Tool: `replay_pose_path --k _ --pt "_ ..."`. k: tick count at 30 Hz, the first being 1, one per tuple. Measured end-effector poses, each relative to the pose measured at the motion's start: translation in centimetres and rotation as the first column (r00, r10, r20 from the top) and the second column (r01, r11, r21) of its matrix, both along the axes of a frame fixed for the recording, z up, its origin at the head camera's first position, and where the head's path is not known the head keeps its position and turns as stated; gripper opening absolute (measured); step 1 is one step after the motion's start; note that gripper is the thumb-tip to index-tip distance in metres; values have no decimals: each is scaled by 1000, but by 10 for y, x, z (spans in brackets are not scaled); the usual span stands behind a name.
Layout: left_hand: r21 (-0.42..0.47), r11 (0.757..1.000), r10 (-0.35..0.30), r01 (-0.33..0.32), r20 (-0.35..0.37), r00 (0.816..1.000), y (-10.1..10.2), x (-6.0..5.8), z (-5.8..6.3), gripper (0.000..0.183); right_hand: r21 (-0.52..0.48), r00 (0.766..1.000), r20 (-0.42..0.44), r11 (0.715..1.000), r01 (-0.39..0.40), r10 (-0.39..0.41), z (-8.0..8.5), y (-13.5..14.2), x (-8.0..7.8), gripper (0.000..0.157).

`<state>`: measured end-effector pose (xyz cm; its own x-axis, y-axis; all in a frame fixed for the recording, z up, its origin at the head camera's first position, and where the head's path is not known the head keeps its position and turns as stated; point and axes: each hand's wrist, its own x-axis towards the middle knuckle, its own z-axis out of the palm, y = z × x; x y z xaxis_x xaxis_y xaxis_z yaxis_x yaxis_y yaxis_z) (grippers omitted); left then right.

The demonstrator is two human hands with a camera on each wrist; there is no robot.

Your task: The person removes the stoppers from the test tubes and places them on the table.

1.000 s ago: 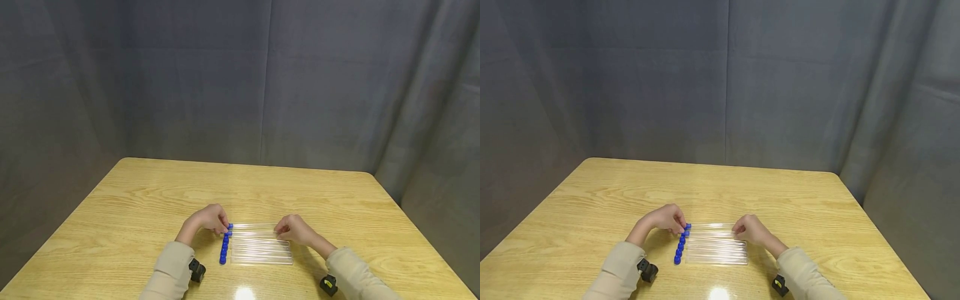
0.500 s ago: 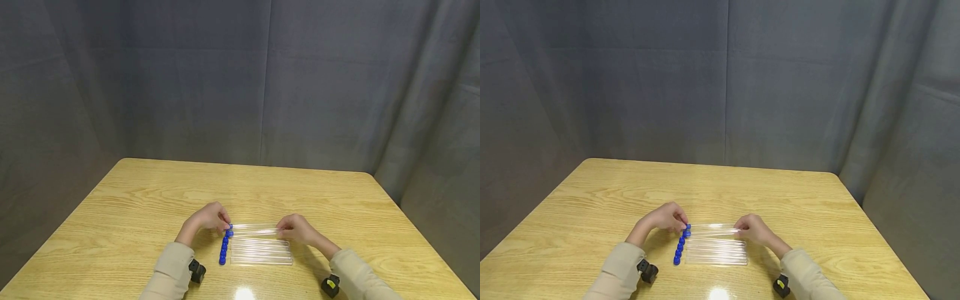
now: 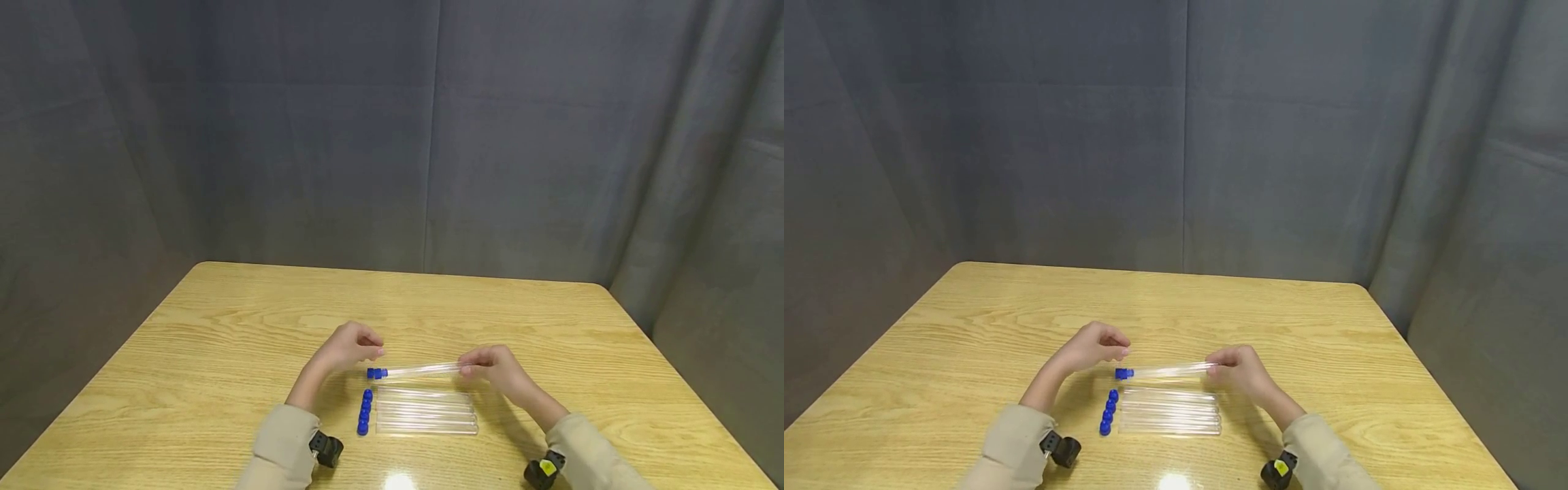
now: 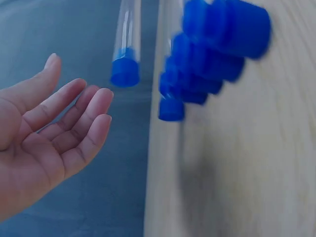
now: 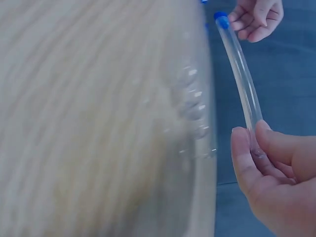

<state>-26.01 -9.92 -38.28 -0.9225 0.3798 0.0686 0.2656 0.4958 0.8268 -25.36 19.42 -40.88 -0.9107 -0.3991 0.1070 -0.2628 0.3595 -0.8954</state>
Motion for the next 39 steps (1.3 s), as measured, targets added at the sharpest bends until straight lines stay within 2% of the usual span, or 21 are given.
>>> replay_pose_path --k 5,9,14,18,25,29,39 --pt "9 1000 23 -23 -79 997 5 5 8 22 -75 996 67 995 63 -58 7 1 3 25" --pt "16 1000 21 -19 -96 995 7 9 13 21 -166 990 119 982 92 -72 12 4 5 26" --pt "38 999 9 -5 -109 994 9 15 18 24 -281 982 182 954 108 -57 19 7 11 31" --pt "58 998 -1 9 -128 992 9 18 21 24 -358 981 193 928 104 -35 24 8 16 34" --pt "81 996 -15 27 -150 989 9 22 25 23 -487 979 203 869 92 10 28 5 21 19" --pt "103 994 -14 30 -154 988 10 24 25 23 -519 977 215 848 107 8 30 2 22 20" --pt "148 989 54 -30 -158 986 11 24 24 15 -540 967 251 823 175 -41 34 -1 26 17"
